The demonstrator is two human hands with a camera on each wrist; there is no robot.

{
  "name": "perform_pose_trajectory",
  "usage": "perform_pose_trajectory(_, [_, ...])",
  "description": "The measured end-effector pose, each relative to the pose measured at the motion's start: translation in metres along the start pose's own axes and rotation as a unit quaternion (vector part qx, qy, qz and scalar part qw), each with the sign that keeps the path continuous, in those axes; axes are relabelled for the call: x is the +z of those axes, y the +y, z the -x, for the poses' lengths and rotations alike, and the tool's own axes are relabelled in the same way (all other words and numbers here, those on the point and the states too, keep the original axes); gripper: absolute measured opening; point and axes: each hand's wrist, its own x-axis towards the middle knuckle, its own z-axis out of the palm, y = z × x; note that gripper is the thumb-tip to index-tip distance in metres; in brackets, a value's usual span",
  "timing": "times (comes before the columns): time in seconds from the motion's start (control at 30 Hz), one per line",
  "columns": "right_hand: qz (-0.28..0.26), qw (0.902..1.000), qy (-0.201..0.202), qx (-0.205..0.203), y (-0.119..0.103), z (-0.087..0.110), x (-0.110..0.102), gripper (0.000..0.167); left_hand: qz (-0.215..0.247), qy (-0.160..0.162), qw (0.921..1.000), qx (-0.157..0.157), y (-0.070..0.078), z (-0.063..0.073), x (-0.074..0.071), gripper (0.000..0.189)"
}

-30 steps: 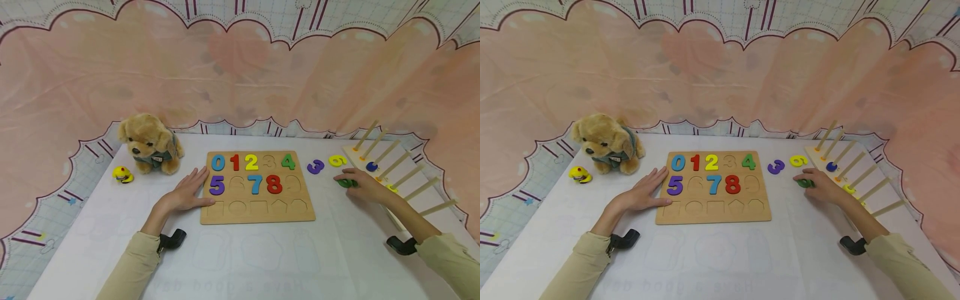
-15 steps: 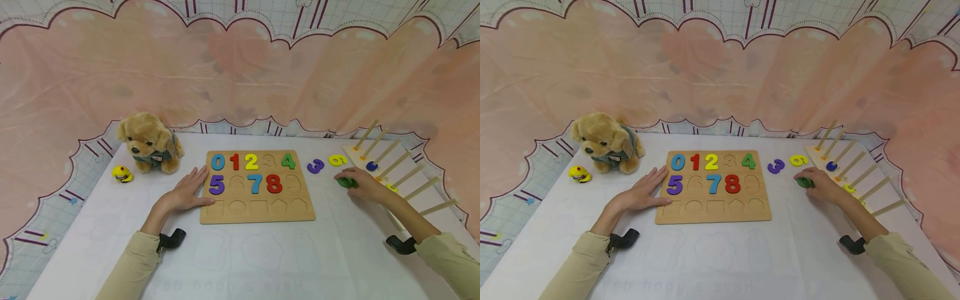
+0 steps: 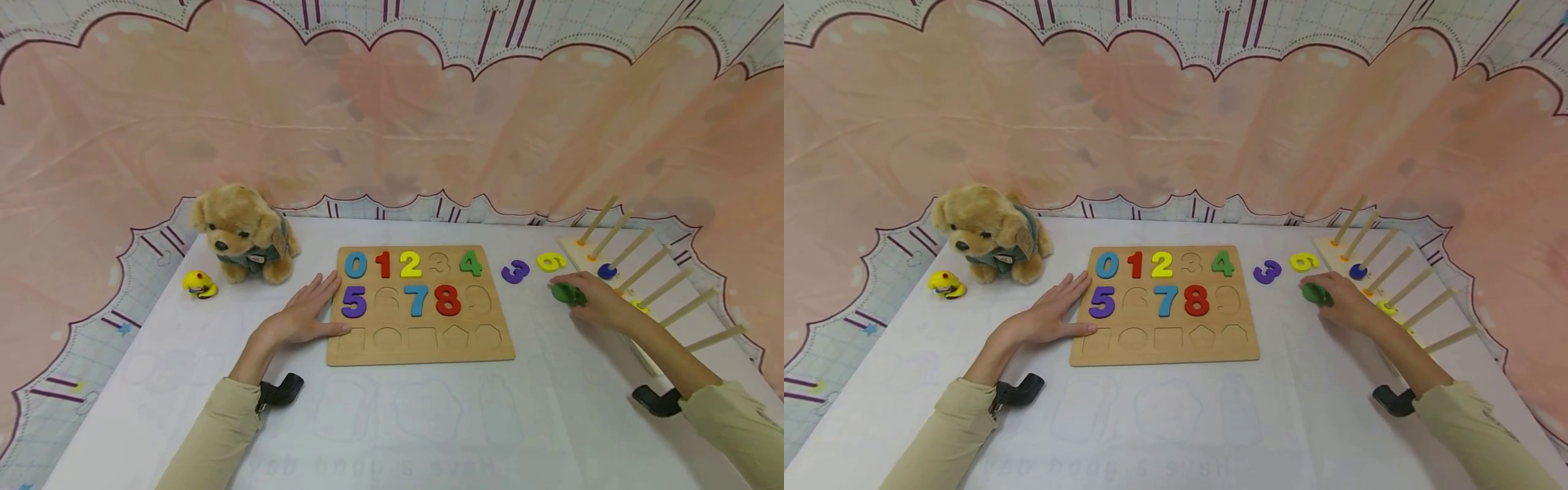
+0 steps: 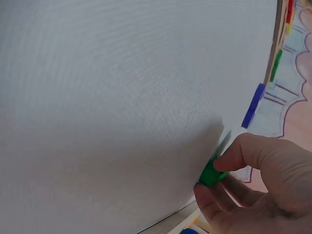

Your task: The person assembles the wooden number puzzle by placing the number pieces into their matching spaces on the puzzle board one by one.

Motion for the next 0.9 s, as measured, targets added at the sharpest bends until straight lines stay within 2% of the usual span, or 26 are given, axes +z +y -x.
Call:
perform_pose_trajectory(0.27, [0.024,0.9997,0.009,0.003,0.001,-0.001,-0.003,0.063,0.003,0.000,1.0000,0.001,0.000,-0.001,0.000,0.102])
perform_pose_trajectory(0.47, [0.003,0.9996,0.008,0.026,0.001,0.000,-0.003,0.069,0.002,0.000,1.0000,0.001,-0.001,-0.001,0.000,0.102])
perform_pose_trajectory(0.63, [-0.023,0.9989,0.014,0.038,-0.011,-0.001,-0.002,0.071,-0.003,0.000,1.0000,0.001,-0.001,-0.001,0.000,0.102])
perform_pose_trajectory(0.9, [-0.032,0.9972,0.067,-0.002,-0.029,-0.004,0.004,0.066,-0.004,-0.001,1.0000,0.002,-0.001,-0.001,0.001,0.102])
